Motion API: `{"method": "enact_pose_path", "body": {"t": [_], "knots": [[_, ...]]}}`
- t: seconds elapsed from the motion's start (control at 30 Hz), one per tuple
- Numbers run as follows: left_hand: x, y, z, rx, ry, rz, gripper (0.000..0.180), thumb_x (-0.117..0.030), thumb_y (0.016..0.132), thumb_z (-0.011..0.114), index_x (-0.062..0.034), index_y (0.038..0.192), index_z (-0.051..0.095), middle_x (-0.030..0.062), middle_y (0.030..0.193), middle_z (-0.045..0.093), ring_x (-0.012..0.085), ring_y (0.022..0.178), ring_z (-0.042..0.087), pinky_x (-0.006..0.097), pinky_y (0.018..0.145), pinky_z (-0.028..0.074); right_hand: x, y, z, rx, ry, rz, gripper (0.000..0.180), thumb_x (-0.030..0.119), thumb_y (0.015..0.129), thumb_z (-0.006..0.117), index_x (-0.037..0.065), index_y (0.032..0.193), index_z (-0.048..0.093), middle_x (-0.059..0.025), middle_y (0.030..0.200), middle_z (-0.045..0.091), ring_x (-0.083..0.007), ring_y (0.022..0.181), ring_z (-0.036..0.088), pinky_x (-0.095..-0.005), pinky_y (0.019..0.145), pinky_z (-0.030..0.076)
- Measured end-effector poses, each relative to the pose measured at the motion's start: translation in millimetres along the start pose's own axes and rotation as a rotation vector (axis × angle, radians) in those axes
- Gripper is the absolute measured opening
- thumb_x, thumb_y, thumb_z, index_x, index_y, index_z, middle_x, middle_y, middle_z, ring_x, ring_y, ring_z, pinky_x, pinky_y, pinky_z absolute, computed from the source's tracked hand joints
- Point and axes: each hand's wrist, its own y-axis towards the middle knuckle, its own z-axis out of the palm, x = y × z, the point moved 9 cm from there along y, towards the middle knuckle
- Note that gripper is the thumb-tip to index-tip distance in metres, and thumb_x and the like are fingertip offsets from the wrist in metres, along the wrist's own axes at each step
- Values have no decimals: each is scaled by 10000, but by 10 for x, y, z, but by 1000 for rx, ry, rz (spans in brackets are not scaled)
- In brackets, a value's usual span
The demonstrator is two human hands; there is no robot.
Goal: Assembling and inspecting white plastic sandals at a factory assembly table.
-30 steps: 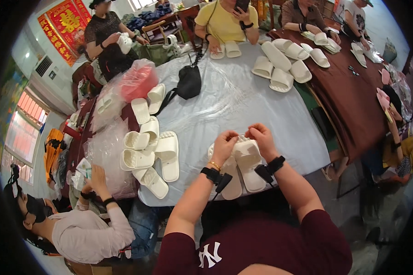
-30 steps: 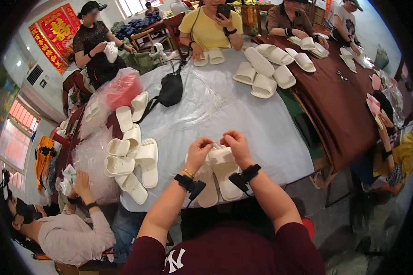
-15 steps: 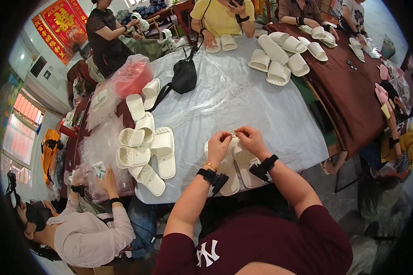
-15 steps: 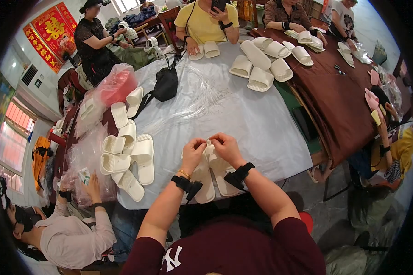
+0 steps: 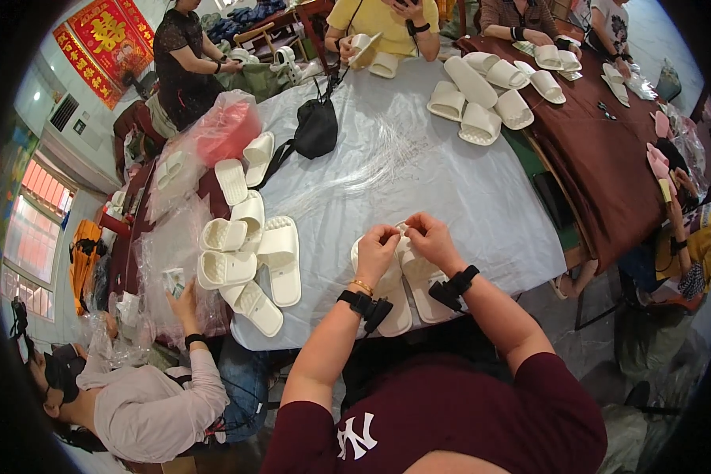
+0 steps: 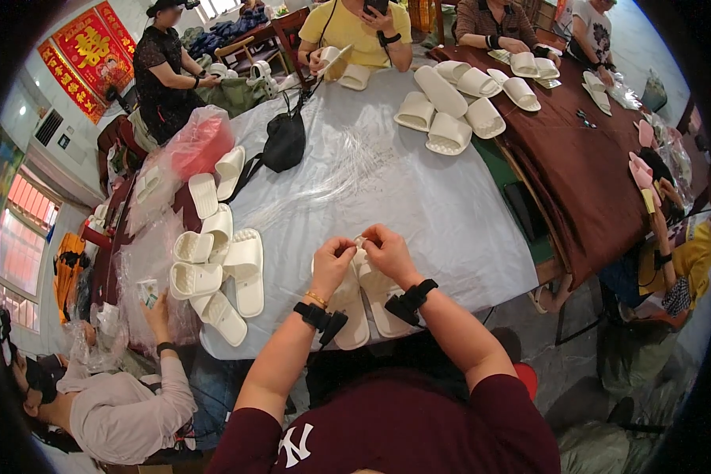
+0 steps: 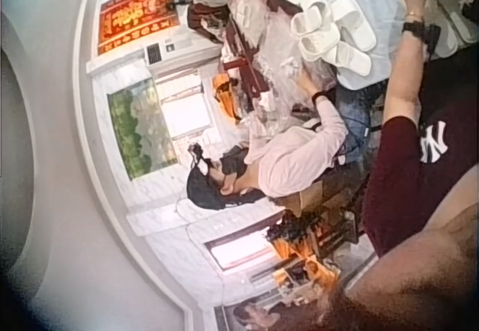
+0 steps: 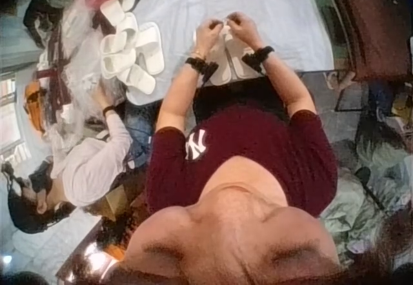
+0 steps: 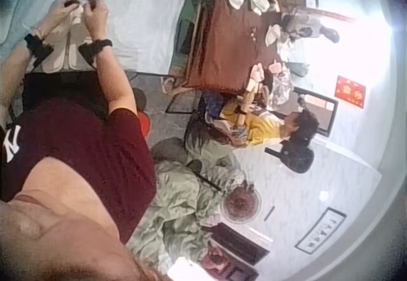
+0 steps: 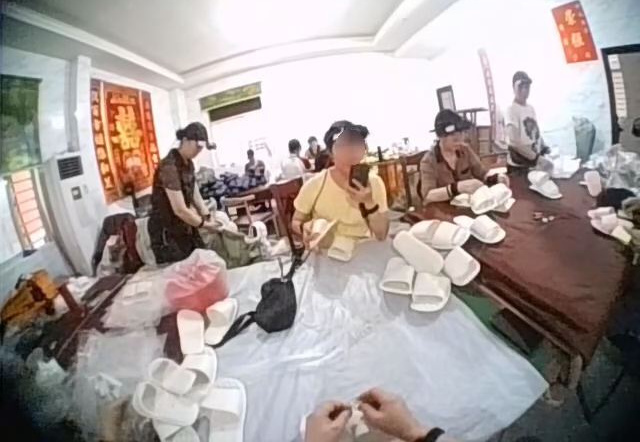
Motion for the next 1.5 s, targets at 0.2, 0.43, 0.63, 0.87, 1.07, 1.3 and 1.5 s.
{"method": "enact_pose_path", "body": {"t": [0.2, 0.43, 0.63, 0.87, 1.07, 1.3, 1.5], "knots": [[-34, -31, -51, -35, 58, -35, 119, -107, 832, 640, -4, 888, 659, 30, 792, 673, 84, 713, 611, 231, 661, 491, 25, -13, 10, 40, -62, 22, 116, 84, 810, 618, -19, 863, 606, -99, 725, 645, -137, 667, 609, -288, 616, 487], [1, -9, -38, -34, 89, -17, 119, -115, 824, 637, -10, 876, 656, 35, 771, 667, 87, 694, 611, 240, 654, 494, 102, -25, 36, 27, -93, -73, 97, 81, 804, 614, -7, 834, 587, -31, 668, 591, -80, 604, 523, -255, 553, 446], [-68, -9, 4, -24, 138, 51, 120, -108, 823, 635, -7, 881, 660, 66, 771, 669, 121, 681, 629, 264, 641, 505, 151, -1, 72, 59, -183, -73, 120, 110, 764, 626, 2, 811, 603, -153, 716, 622, -287, 645, 610, -354, 587, 474], [-60, -50, -18, -59, 146, 57, 119, -102, 826, 648, -2, 889, 658, 82, 771, 669, 141, 680, 633, 274, 643, 508, 210, -33, 114, 65, -267, -116, 104, 101, 783, 618, 2, 813, 612, -144, 720, 624, -267, 644, 606, -339, 593, 473], [-75, -64, -10, -34, 62, 39, 138, -128, 854, 656, -6, 920, 663, 62, 757, 639, 118, 653, 580, 267, 608, 472, -127, -15, 95, 71, 105, 67, 85, 58, 869, 596, -6, 904, 639, -22, 779, 643, -67, 709, 567, -229, 631, 463], [-233, -23, -10, -79, 126, 151, 160, -145, 824, 640, -9, 905, 663, 123, 793, 633, 196, 669, 599, 296, 618, 479, -165, 19, 87, 76, 136, 53, 130, 47, 863, 595, -1, 981, 622, -47, 855, 660, -92, 776, 607, -244, 688, 497], [-260, -47, 16, -33, 219, 158, 174, -179, 801, 624, -16, 855, 652, 131, 821, 614, 248, 724, 597, 334, 670, 491, -126, 2, 108, 101, 66, -6, 79, 38, 851, 611, -7, 910, 637, -32, 810, 662, -78, 742, 597, -233, 675, 489]]}}
